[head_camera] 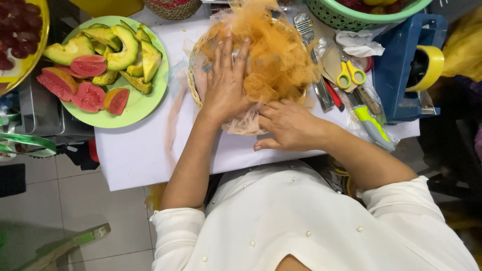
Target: Cutting mesh fabric with scissors and arranging it inside a small woven basket
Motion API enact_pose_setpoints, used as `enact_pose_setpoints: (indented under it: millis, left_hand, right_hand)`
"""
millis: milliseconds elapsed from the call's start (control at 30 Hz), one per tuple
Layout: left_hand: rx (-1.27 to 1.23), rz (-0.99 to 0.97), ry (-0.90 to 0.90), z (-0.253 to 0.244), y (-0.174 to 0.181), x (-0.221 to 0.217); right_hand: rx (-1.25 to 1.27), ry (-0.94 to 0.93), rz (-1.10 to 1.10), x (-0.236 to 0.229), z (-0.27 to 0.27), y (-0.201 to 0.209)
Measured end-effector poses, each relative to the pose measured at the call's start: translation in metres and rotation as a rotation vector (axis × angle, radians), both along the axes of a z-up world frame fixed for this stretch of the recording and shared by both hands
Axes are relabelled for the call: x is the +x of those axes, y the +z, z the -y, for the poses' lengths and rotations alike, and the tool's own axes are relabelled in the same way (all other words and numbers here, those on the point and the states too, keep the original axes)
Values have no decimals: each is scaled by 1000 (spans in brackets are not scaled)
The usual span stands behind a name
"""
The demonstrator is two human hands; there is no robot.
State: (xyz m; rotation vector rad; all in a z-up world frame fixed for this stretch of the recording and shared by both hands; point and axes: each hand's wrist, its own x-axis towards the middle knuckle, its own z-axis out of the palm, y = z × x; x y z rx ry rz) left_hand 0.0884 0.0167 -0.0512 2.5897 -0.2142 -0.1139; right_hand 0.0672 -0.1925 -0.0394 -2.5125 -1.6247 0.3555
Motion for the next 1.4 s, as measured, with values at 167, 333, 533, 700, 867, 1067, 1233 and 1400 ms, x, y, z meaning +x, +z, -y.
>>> enact_pose_setpoints:
  millis: [167, 333, 533, 700, 867, 1067, 1233, 1400]
  left_hand:
    - [20, 23, 47, 9, -2, -3]
    - [8, 89, 55, 8, -7, -8]
    - [46, 94, 66, 10, -7, -6]
    - [18, 88, 68, 9, -4, -7]
    - [48, 98, 56, 10, -5, -7]
    - [-64, 200, 50, 8, -8, -7]
    - [-66, 190, 49, 7, -14, -6]
    - [-91, 162, 47, 7, -3, -10]
  right_hand:
    - [96, -62, 237, -10, -1, -21]
    - [342, 33, -313, 6, 33, 11]
    - [473, -109, 63, 19, 55, 6]
    - [416, -200, 163, 20, 36, -3]
    - [231, -112, 25, 21, 29, -1]
    - [233, 4, 194, 9, 23, 14]
    - [381, -18, 68, 4, 20, 63]
    - [454, 62, 12, -5, -1, 39]
